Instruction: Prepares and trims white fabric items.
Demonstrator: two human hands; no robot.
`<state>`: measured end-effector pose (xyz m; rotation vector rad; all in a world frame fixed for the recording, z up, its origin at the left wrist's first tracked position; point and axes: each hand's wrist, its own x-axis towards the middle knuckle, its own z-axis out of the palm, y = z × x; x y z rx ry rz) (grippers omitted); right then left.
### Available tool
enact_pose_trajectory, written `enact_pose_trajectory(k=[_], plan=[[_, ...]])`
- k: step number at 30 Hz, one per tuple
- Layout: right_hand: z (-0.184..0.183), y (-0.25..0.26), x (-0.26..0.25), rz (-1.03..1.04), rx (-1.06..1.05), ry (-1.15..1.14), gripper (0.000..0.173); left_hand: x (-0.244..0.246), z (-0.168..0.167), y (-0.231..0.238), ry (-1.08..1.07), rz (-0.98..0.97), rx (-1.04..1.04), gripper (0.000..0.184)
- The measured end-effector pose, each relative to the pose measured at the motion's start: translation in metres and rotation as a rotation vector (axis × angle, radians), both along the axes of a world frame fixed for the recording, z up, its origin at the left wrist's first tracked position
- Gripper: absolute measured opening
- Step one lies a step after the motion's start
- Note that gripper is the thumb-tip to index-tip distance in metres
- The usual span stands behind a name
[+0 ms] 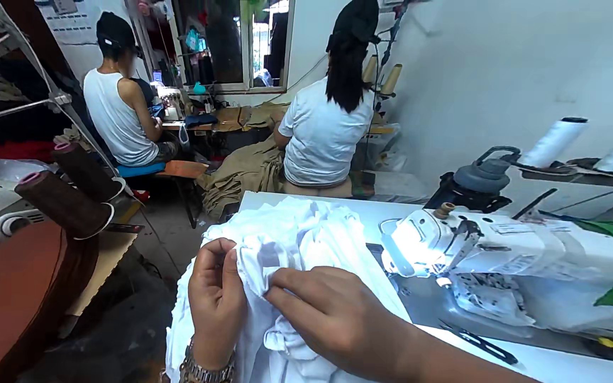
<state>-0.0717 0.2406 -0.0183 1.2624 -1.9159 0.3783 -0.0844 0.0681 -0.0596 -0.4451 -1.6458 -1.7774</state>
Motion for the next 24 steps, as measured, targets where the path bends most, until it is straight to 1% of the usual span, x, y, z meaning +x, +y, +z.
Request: enact_pose_trajectory(k=[1,3,4,8,10,13,15,17,21,24], plan=[[0.001,0.000,0.000,0.030,-0.024,-0.047,0.015,0.000,0.000,-0.001,-0.002,0.014,-0.011,0.012],[0.005,0.006,0.003,0.116,-0.104,-0.212,0.014,-0.001,0.000,-0.004,0.002,0.070,-0.038,0.011],[0.008,0.010,0.006,0.124,-0.139,-0.273,0.013,-0.001,0.001,-0.007,0.010,0.093,-0.048,0.011],[0.024,0.030,0.017,-0.059,-0.193,-0.325,0.019,0.005,0.004,-0.008,0.093,0.140,-0.094,0.009],[0.023,0.036,0.020,-0.094,-0.269,-0.370,0.017,0.006,0.004,-0.004,0.152,0.133,-0.089,0.011],[0.012,0.039,0.022,-0.152,-0.395,-0.390,0.015,0.008,0.004,0.004,0.183,0.039,-0.010,0.016],[0.004,0.037,0.019,-0.192,-0.449,-0.382,0.013,0.013,0.008,0.012,0.135,-0.037,0.073,0.017],[-0.002,0.034,0.017,-0.220,-0.484,-0.383,0.015,0.019,0.012,0.018,0.058,-0.099,0.145,0.019],[-0.007,0.034,0.014,-0.277,-0.463,-0.404,0.026,0.026,0.016,0.022,-0.079,-0.211,0.269,0.022],[-0.008,0.036,0.013,-0.270,-0.439,-0.434,0.021,0.027,0.015,0.021,-0.181,-0.300,0.309,0.027]])
